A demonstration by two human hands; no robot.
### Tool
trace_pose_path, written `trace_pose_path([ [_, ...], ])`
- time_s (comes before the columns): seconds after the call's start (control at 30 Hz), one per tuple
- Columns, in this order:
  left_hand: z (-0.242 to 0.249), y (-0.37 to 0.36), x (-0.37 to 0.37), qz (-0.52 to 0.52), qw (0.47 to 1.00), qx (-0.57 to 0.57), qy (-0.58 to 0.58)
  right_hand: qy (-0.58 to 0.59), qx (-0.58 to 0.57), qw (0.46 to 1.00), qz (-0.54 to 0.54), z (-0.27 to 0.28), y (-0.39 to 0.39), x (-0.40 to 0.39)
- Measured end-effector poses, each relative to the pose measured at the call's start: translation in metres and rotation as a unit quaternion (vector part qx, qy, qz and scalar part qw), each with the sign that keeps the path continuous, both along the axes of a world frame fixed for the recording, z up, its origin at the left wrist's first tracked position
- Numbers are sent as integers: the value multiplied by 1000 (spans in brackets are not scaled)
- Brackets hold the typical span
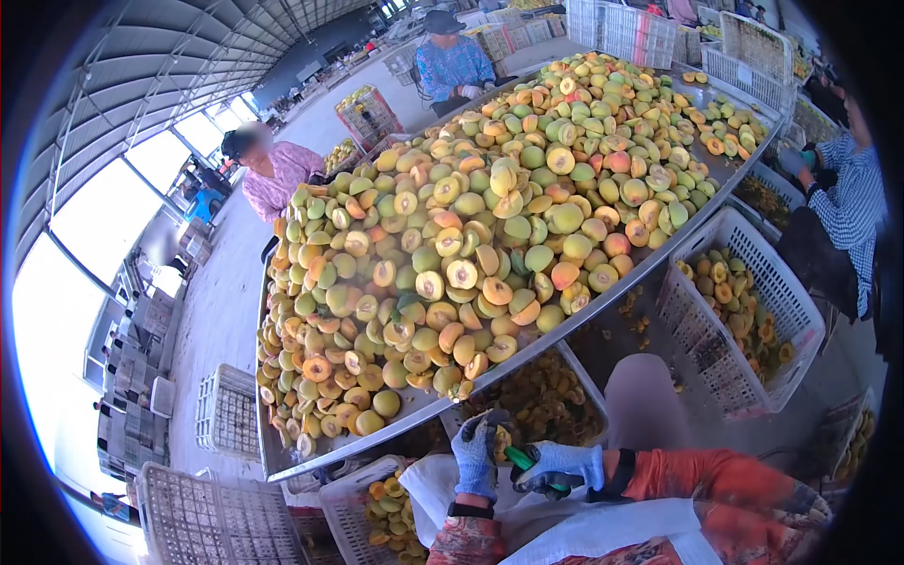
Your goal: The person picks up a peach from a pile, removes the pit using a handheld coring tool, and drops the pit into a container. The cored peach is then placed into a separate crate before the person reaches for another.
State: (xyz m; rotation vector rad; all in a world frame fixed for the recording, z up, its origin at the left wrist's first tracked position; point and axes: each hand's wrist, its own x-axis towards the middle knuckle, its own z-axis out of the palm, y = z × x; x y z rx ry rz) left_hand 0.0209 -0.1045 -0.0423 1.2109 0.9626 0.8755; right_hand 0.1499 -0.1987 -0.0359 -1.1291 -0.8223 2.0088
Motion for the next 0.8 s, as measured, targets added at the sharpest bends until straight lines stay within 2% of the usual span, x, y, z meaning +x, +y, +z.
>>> trace_pose_path([
  [0.03, 1, 0, -1, 7, 999, -34, -1, -38, 17, 999, 21, -2, 3, -2],
  [0.07, 1, -4, -1, 35, 998, -16, 48, -101, 2, 994, 29, -3, 4, -6],
  [0.1, 7, -7, 0, 36, 998, -16, 49, -99, 2, 995, 30, 1, 2, -6],
  [0.2, 26, -6, 1, 85, 994, 9, 62, 36, -5, 999, 23, 16, 7, -3],
  [0.27, 28, 0, 0, 76, 995, 57, -20, 37, 13, 999, 30, 23, 14, -2],
  [0.3, 32, 4, 0, 83, 995, 56, -17, 29, 29, 999, 16, 25, 15, -1],
  [0.33, 35, 5, 1, 94, 993, -37, -61, -85, 44, 995, 39, 14, 23, -3],
  [0.37, 35, 5, 4, 99, 981, -128, -106, -85, 39, 995, 35, 11, 23, -5],
  [0.4, 29, 11, 7, 140, 975, -152, -82, -162, 120, 979, 25, 11, 27, -4],
  [0.43, 23, 13, 11, 134, 976, -155, -81, -236, 197, 951, 16, 12, 29, -6],
  [0.47, 18, 13, 11, 138, 988, -69, -27, -165, 199, 965, -43, 15, 26, -8],
  [0.5, 17, 10, 12, 143, 989, 16, 27, -164, 192, 967, -43, 20, 23, -6],
  [0.53, -3, 15, 5, 105, 992, 66, -27, -91, 130, 987, -28, 26, 23, -2],
  [0.57, 3, 12, 6, 106, 992, 57, -25, -18, 64, 998, -14, 30, 23, 4],
  [0.63, 15, 11, 12, 87, 969, 203, 113, -59, 68, 996, -8, 25, 25, 4],
  [0.67, 6, 13, 13, 109, 990, 89, 33, -118, 115, 986, -8, 22, 26, 3],
  [0.7, 2, 14, 15, 102, 990, 87, 35, -178, 163, 970, -10, 21, 27, 4],
  [0.77, -3, 15, 16, 140, 989, -2, 39, -139, 126, 982, -7, 20, 23, 6],
  [0.8, -1, 13, 14, 117, 993, 16, 22, -105, 93, 990, 3, 20, 22, 10],
])
